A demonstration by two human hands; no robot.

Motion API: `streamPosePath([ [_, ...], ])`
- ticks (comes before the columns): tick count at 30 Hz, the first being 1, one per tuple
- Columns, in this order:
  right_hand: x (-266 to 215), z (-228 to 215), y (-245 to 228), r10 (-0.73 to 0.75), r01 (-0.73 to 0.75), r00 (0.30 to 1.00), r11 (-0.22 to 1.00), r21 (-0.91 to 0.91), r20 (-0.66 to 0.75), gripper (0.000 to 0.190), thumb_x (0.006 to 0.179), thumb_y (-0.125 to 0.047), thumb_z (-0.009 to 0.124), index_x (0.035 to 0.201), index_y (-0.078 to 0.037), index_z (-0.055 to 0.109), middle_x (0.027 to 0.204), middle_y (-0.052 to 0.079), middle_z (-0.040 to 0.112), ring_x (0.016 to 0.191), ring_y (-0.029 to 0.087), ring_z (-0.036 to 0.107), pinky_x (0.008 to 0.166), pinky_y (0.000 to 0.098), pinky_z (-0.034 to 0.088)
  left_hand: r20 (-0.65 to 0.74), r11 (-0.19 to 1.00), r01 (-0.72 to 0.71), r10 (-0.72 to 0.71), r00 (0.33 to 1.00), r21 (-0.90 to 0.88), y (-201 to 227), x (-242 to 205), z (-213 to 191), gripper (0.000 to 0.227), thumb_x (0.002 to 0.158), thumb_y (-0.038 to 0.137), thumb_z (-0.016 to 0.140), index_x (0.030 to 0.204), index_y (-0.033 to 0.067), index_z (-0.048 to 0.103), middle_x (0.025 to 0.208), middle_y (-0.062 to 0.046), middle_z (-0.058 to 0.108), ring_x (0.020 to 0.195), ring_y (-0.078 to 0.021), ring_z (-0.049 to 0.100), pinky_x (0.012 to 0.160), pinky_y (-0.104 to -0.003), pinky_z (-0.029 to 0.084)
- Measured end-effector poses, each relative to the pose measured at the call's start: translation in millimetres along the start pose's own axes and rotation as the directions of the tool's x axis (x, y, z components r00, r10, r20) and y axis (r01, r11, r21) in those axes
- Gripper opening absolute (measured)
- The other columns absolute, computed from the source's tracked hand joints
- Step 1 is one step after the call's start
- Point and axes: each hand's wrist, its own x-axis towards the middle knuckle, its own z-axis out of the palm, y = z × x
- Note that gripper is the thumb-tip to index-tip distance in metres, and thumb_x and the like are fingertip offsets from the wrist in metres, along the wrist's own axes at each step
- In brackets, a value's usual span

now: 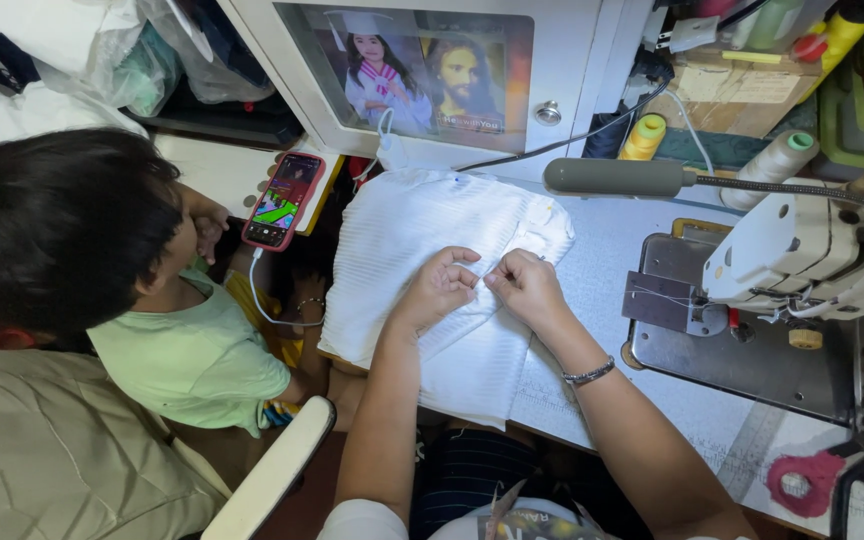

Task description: Measuring white fabric with a tape measure and cutting it with scissors at a sewing workstation.

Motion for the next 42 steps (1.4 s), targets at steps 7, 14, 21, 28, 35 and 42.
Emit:
streamPosePath([
  [7, -7.0, -2.2, -6.4, 0.008, -0.009, 1.000, 0.996, 0.088, 0.011, 0.015, 0.092, -0.018, 0.074, 0.081, -0.008, 0.074, 0.083, 0.010, 0.072, 0.089, 0.031, 0.069, 0.083, 0.0416, 0.053, -0.026, 1.000, 0.005, -0.005, 1.000, -0.020, -9.8, 5.1, -5.6, 0.061, 0.078, -0.013, 0.069, 0.134, 0.0076, 0.056, 0.088, -0.012, 0.071, 0.075, -0.0112, 0.069, 0.071, -0.021, 0.056],
  [14, -5.5, -29.9, -38.5, -0.015, 0.063, 0.961, 0.984, -0.167, 0.276, 0.024, 0.093, -0.007, 0.066, 0.114, -0.008, 0.078, 0.120, 0.013, 0.073, 0.118, 0.035, 0.062, 0.103, 0.0529, 0.043, -0.086, 1.000, 0.002, -0.003, 0.996, -0.016, -15.9, 7.2, -9.8, 0.059, 0.079, -0.012, 0.071, 0.133, 0.0070, 0.055, 0.088, -0.012, 0.071, 0.074, -0.0115, 0.070, 0.070, -0.022, 0.058],
  [21, 10.5, -35.7, 33.3, -0.057, 0.009, 0.990, 0.940, -0.340, -0.132, 0.033, 0.090, -0.012, 0.068, 0.121, -0.019, 0.076, 0.105, 0.008, 0.069, 0.104, 0.034, 0.065, 0.093, 0.0470, 0.049, -0.083, 0.997, -0.004, -0.002, 0.997, -0.071, -2.9, 1.0, -0.4, 0.054, 0.077, -0.009, 0.070, 0.128, 0.0069, 0.058, 0.099, -0.012, 0.072, 0.084, -0.0118, 0.070, 0.082, -0.025, 0.057],
  [28, 6.3, -62.8, -24.2, 0.070, -0.109, 0.993, 0.854, -0.509, -0.095, 0.039, 0.095, -0.017, 0.065, 0.134, -0.023, 0.071, 0.121, 0.005, 0.063, 0.120, 0.032, 0.053, 0.101, 0.0494, 0.037, 0.015, 1.000, -0.009, 0.008, 1.000, 0.021, 16.2, -13.2, 14.8, 0.073, 0.069, -0.009, 0.081, 0.136, 0.0057, 0.055, 0.110, -0.013, 0.072, 0.093, -0.0147, 0.068, 0.090, -0.030, 0.057],
  [35, 19.1, -47.1, 37.8, 0.045, -0.097, 0.991, 0.892, -0.441, -0.126, 0.033, 0.088, -0.008, 0.063, 0.118, -0.020, 0.072, 0.108, 0.002, 0.065, 0.124, 0.028, 0.048, 0.119, 0.0639, 0.009, 0.022, 0.873, 0.017, -0.033, 0.999, 0.487, 52.7, -44.8, 37.3, 0.072, 0.073, -0.002, 0.072, 0.141, 0.0094, 0.052, 0.114, -0.019, 0.072, 0.104, -0.0283, 0.070, 0.096, -0.041, 0.053],
  [42, 18.7, -61.2, 58.5, 0.197, -0.218, 0.966, 0.969, -0.118, -0.170, 0.012, 0.082, -0.027, 0.071, 0.093, -0.026, 0.074, 0.110, -0.003, 0.066, 0.121, 0.027, 0.052, 0.115, 0.0510, 0.028, -0.292, 0.807, 0.175, -0.003, 0.956, 0.564, 36.2, -53.8, 55.5, 0.015, 0.094, 0.016, 0.064, 0.102, 0.0161, 0.077, 0.080, -0.003, 0.076, 0.069, -0.0139, 0.071, 0.064, -0.028, 0.058],
])
